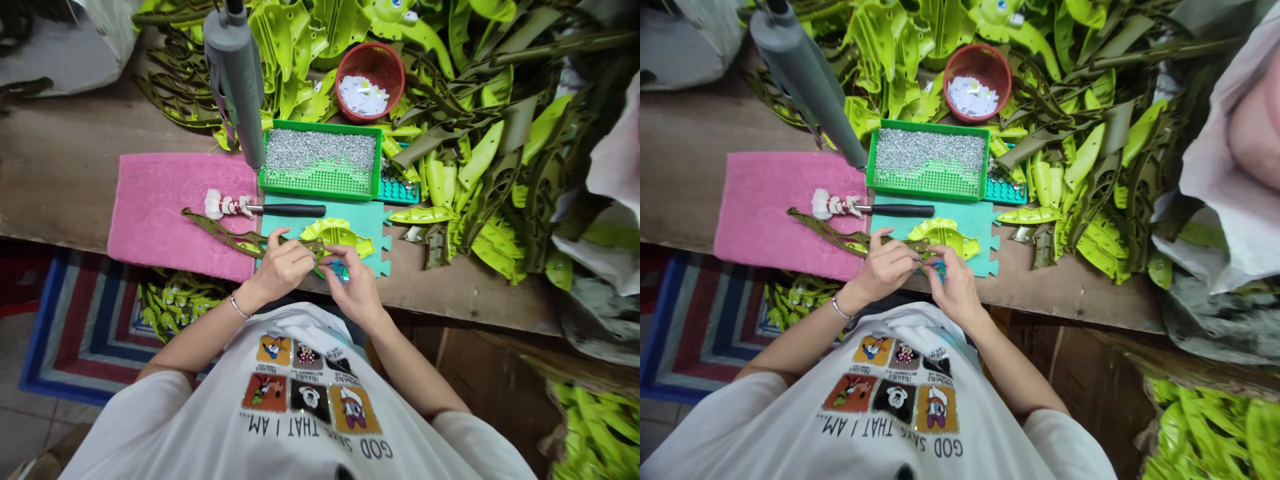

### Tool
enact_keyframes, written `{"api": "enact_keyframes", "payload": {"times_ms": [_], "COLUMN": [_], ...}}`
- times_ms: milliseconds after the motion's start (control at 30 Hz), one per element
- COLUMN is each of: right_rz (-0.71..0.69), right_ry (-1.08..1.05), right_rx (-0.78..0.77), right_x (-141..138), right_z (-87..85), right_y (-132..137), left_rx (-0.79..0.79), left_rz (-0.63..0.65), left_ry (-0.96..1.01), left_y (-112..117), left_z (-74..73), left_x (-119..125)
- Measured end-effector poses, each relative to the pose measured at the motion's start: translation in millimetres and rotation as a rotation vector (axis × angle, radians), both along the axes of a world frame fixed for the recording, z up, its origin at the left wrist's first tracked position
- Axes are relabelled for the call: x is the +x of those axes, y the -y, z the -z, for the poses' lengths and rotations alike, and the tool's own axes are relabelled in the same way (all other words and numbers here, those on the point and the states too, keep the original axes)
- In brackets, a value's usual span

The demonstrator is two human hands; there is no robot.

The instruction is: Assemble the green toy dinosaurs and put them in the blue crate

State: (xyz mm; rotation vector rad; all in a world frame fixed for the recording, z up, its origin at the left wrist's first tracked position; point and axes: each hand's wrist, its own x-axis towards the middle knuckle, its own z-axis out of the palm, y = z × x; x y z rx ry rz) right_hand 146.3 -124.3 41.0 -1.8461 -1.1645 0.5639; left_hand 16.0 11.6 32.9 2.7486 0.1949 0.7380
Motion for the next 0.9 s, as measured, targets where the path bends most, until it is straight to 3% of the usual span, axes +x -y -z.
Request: {"api": "enact_keyframes", "payload": {"times_ms": [333, 567, 900], "right_rz": [0.112, 0.102, 0.124], "right_ry": [0.506, 0.553, 0.62], "right_rx": [0.175, 0.157, 0.163], "right_x": [-9, -10, -16], "right_z": [15.0, 17.9, 18.2], "right_y": [0, 0, -4], "left_rx": [-0.129, -0.146, -0.166], "left_rz": [-0.005, -0.141, -0.152], "left_ry": [0.022, 0.095, 0.118], "left_y": [2, 7, 18], "left_z": [2.6, 4.2, 10.4], "left_x": [1, -5, -10]}}
